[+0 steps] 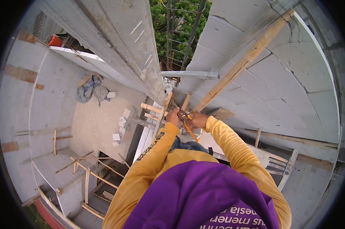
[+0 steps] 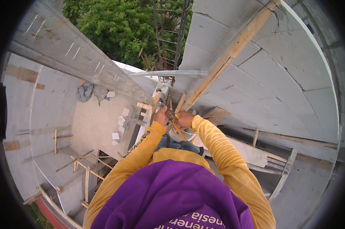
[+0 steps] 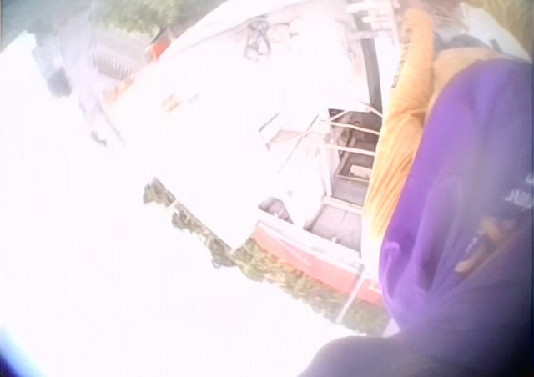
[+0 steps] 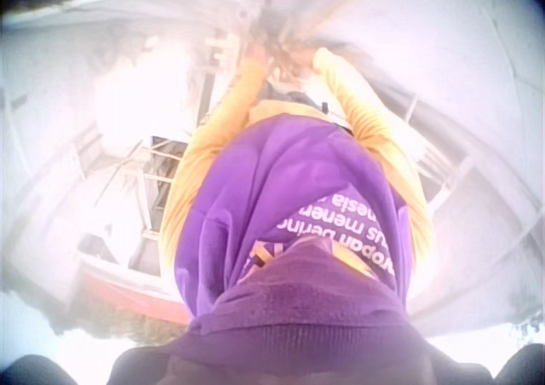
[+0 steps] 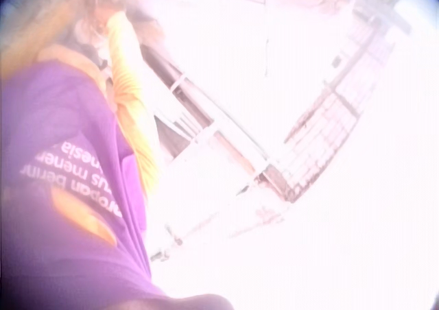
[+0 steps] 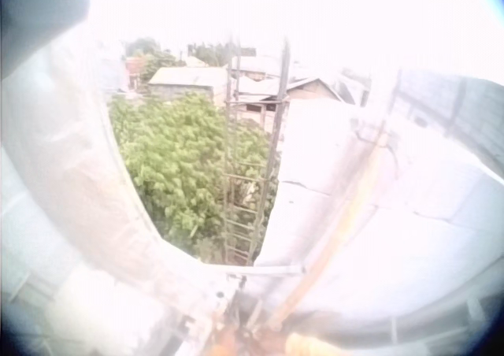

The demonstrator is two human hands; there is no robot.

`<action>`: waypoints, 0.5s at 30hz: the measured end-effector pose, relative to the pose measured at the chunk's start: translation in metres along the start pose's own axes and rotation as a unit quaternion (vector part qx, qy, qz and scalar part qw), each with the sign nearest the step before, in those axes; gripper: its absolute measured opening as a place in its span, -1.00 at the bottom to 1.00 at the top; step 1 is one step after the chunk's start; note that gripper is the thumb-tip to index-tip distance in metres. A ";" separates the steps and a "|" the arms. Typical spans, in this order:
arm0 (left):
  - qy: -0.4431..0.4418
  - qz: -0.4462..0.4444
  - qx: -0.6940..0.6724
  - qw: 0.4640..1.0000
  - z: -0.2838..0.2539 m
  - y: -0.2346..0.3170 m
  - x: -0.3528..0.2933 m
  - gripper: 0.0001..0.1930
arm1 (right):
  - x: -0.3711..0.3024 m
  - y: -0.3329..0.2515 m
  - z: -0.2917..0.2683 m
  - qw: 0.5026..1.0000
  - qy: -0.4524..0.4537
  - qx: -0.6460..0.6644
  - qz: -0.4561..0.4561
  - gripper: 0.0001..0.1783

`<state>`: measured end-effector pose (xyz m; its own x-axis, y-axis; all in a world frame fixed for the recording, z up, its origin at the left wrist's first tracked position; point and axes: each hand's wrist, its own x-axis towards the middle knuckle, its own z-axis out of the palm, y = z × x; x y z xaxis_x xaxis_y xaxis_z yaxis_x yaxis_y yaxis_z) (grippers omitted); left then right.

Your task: The person uses pliers to twist and secure wire around metal beams on a construction site while standing on bamboo scaffolding.

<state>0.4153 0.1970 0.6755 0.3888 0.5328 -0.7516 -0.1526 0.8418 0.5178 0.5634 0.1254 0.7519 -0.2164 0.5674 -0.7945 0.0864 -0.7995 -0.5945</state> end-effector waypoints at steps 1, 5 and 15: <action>0.002 0.004 -0.002 1.000 0.000 0.000 0.000 -0.78 | 0.002 0.000 -0.001 1.000 -0.002 0.002 0.004 -0.53; -0.003 0.013 -0.014 1.000 -0.002 0.005 0.001 -0.79 | 0.014 0.009 -0.001 1.000 0.006 -0.007 -0.008 -0.44; -0.006 0.039 0.002 0.999 0.000 0.008 0.000 -0.81 | 0.013 0.010 0.006 0.999 0.024 0.007 -0.040 -0.50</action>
<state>0.4141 0.2038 0.6799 0.3862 0.5964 -0.7037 -0.1797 0.7969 0.5768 0.5559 0.1235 0.7364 -0.1743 0.6377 -0.7503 0.0571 -0.7541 -0.6542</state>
